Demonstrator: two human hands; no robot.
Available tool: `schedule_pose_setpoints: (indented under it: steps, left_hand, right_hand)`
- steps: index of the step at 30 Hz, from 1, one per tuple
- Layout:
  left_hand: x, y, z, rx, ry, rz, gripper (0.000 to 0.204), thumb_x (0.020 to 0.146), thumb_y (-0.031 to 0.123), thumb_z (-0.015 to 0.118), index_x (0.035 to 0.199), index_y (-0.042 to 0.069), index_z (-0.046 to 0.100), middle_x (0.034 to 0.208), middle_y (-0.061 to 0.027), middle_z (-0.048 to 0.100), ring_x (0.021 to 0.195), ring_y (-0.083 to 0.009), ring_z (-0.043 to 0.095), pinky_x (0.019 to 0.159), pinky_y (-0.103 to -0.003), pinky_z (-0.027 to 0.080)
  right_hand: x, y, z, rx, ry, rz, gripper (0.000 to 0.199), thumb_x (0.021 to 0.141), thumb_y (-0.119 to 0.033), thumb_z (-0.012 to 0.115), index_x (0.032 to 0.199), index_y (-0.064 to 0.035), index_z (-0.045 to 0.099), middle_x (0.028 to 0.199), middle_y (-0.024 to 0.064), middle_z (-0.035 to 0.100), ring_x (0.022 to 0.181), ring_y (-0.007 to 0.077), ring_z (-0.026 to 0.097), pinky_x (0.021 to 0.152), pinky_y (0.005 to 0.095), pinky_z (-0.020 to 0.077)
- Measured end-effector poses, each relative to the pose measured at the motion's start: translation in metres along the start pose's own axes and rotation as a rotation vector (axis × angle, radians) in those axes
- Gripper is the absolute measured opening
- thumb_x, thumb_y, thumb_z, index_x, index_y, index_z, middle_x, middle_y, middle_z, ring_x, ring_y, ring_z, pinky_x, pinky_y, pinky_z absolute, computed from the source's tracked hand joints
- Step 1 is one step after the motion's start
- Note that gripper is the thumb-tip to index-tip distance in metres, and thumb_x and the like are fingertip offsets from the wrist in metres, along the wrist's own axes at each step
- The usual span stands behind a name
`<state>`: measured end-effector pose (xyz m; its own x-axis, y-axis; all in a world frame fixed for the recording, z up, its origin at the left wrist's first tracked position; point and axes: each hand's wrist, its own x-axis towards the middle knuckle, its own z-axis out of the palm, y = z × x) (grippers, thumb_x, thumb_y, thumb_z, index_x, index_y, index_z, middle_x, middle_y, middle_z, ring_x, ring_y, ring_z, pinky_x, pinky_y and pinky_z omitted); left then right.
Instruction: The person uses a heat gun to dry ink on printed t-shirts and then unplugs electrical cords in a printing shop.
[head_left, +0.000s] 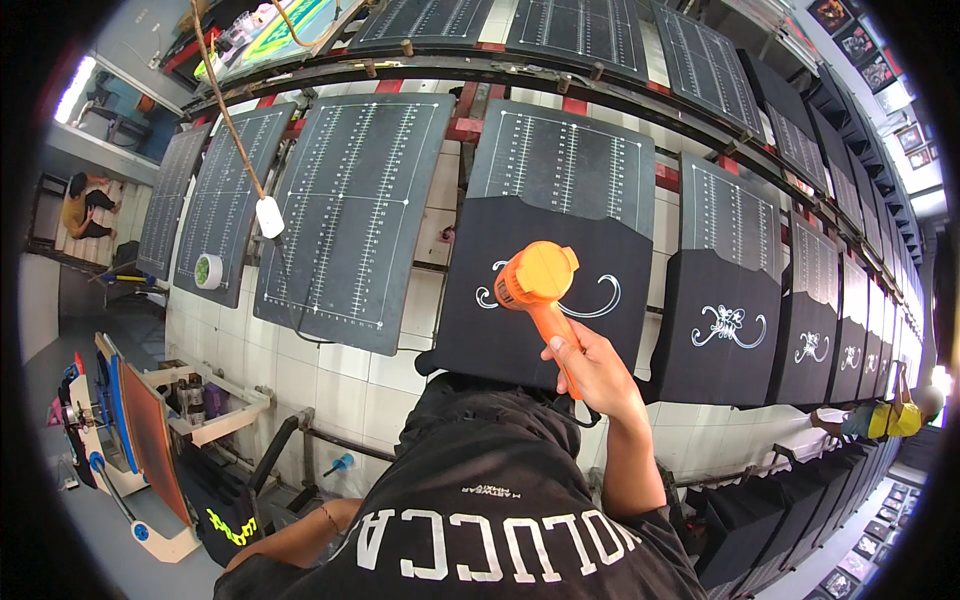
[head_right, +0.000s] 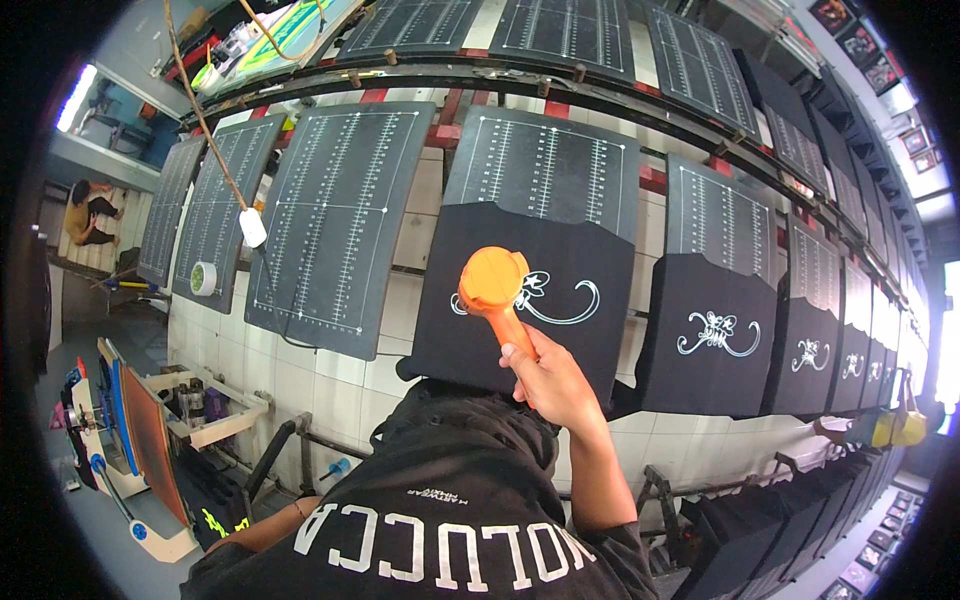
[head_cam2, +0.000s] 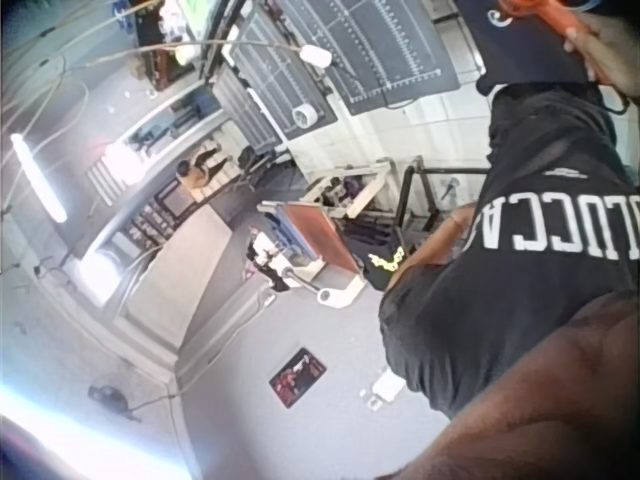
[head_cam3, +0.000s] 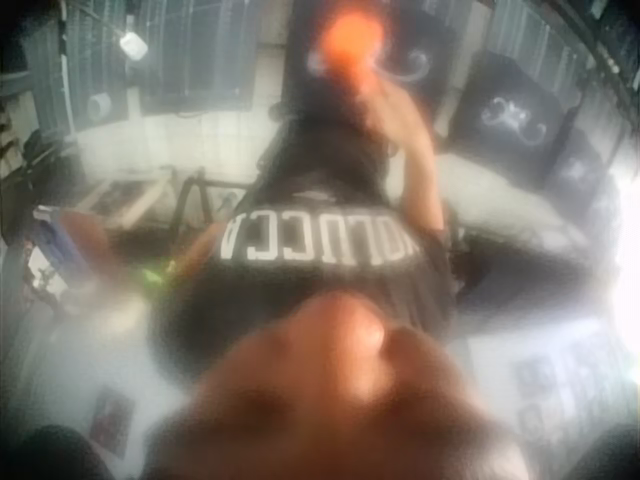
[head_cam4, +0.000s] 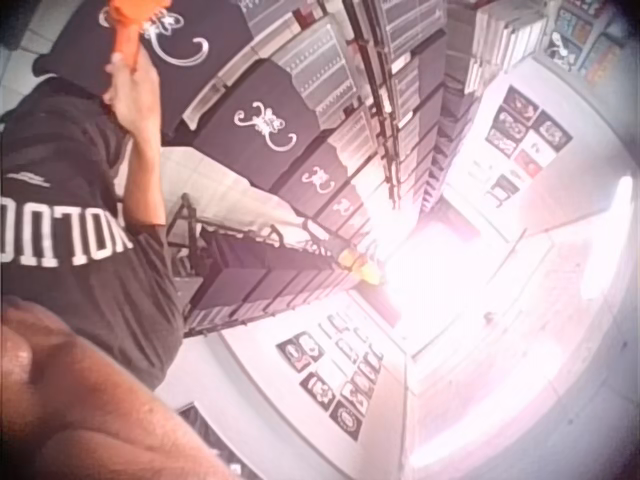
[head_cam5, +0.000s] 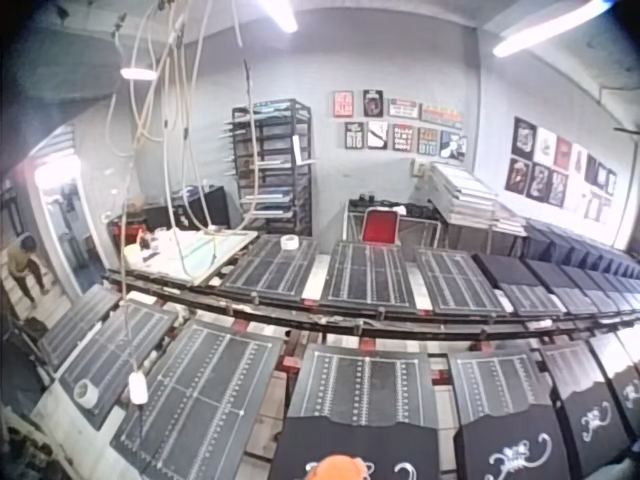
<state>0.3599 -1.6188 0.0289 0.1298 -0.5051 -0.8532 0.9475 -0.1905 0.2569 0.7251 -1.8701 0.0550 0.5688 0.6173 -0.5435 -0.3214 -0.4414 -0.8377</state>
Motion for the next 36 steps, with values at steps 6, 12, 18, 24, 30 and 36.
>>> schedule_pose_setpoints:
  steps: [6,12,18,24,30,36]
  left_hand:
    - [0.002,0.004,-0.001,0.009,-0.011,0.012,0.051,0.084,0.015,0.075,0.128,-0.006,0.061,0.117,-0.0107,0.071,0.096,-0.0157,0.066,0.079,-0.03,0.056]
    - [-0.011,0.035,-0.033,0.175,-0.101,-0.023,0.049,0.083,0.013,0.074,0.125,-0.008,0.062,0.117,-0.0117,0.071,0.099,-0.0179,0.067,0.083,-0.032,0.057]
    - [0.001,0.111,-0.116,0.622,0.588,0.411,0.026,0.095,0.018,0.055,0.087,-0.001,0.072,0.074,-0.0158,0.071,0.07,-0.0259,0.071,0.065,-0.038,0.056]
    - [0.132,0.208,-0.179,0.127,1.184,1.084,0.035,0.1,0.022,0.058,0.123,-0.003,0.062,0.12,-0.021,0.064,0.108,-0.0386,0.063,0.094,-0.041,0.051]
    - [0.214,0.217,-0.189,0.201,1.521,0.961,0.046,0.101,0.023,0.054,0.136,-0.007,0.049,0.129,-0.0277,0.057,0.123,-0.0428,0.052,0.108,-0.047,0.04]
    - [0.226,0.196,-0.157,0.323,1.539,0.836,0.055,0.104,0.027,0.048,0.145,-0.008,0.037,0.133,-0.0275,0.055,0.122,-0.0419,0.053,0.103,-0.049,0.043]
  right_hand:
    - [0.002,0.005,-0.001,0.053,0.025,-0.007,0.035,0.104,-0.024,0.052,0.128,0.0014,0.057,0.093,0.0055,0.065,0.057,0.0087,0.057,0.053,0.0262,0.0473]
    - [0.005,0.006,0.001,0.033,-0.01,0.027,0.041,0.106,-0.027,0.048,0.133,0.003,0.054,0.094,0.0059,0.064,0.056,0.0088,0.055,0.056,0.0253,0.0495]
    - [0.011,0.013,0.001,0.0,0.087,0.03,0.041,0.105,-0.027,0.049,0.132,0.0031,0.055,0.093,0.0052,0.063,0.056,0.0084,0.055,0.056,0.0252,0.0495]
    - [0.038,0.006,-0.006,0.005,0.023,0.014,0.035,0.104,-0.029,0.052,0.12,0.0014,0.058,0.091,0.0043,0.062,0.057,0.0079,0.056,0.051,0.0259,0.0476]
    - [0.062,-0.005,0.012,-0.001,0.058,-0.02,0.037,0.105,-0.032,0.051,0.12,0.0012,0.058,0.09,0.0044,0.062,0.057,0.0081,0.056,0.053,0.0253,0.0486]
    - [0.07,-0.006,0.026,-0.015,0.095,-0.005,0.034,0.103,-0.032,0.054,0.111,0.0007,0.058,0.089,0.0039,0.062,0.056,0.0088,0.057,0.05,0.0251,0.0476]
